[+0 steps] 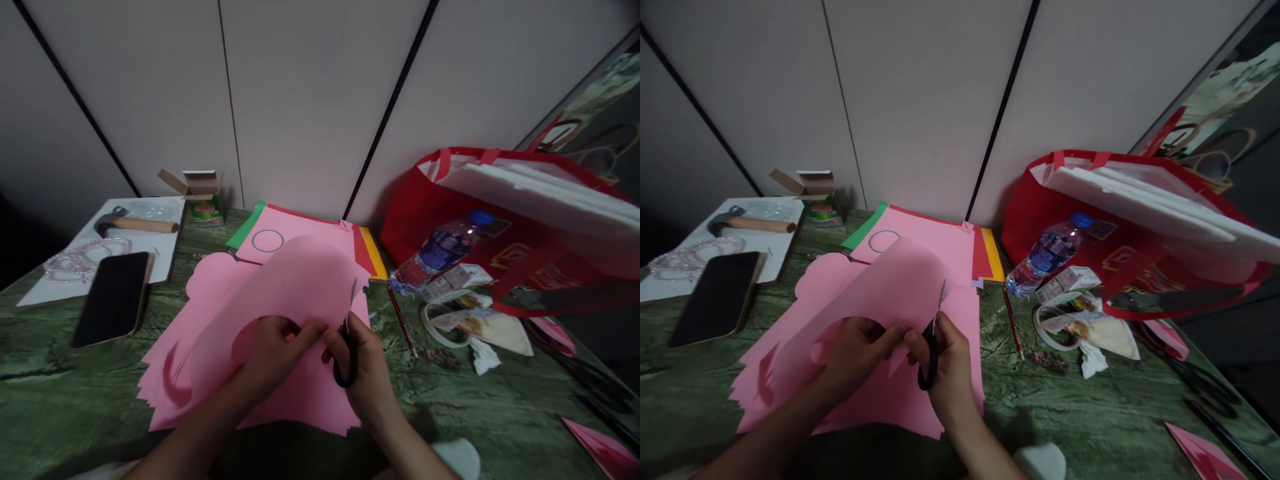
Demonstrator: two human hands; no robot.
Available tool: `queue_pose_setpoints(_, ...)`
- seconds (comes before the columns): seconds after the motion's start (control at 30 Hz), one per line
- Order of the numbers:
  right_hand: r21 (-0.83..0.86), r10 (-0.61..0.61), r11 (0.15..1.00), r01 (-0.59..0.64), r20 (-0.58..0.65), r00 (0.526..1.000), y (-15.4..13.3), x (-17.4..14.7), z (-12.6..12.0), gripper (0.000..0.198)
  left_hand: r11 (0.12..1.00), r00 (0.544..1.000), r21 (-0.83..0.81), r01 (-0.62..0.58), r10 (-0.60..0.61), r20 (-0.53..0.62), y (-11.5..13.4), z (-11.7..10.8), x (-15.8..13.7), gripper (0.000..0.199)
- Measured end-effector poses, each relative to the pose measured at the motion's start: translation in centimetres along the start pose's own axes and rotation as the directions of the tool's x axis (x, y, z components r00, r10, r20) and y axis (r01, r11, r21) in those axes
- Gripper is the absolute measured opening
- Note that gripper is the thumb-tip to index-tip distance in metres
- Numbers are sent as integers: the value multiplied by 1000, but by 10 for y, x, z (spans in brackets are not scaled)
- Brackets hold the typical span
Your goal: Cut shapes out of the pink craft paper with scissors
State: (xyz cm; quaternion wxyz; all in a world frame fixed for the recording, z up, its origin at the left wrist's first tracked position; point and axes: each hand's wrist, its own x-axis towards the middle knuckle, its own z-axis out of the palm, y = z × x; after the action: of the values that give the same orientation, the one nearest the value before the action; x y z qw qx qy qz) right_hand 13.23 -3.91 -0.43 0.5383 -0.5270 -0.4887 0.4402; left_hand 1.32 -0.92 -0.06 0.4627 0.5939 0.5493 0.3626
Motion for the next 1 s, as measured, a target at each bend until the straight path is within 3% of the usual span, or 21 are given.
queue_pose_setpoints(0.33, -11, 33, 999, -33, 9, 999, 3, 0, 0, 19, 999, 1000, -50, 12, -12, 6, -1, -2, 1, 42)
queue_pose_setpoints(0.57, 43, -4, 999, 2, 47, 999, 6, 1, -2, 17, 997, 1000, 75, -8, 7, 14, -3, -11, 8, 48)
queue_pose_setpoints(1.0, 43, 3, 999, -4, 9, 1000, -1, 4, -4, 26, 993, 999, 117, -17, 11, 46, -3, -10, 7, 52)
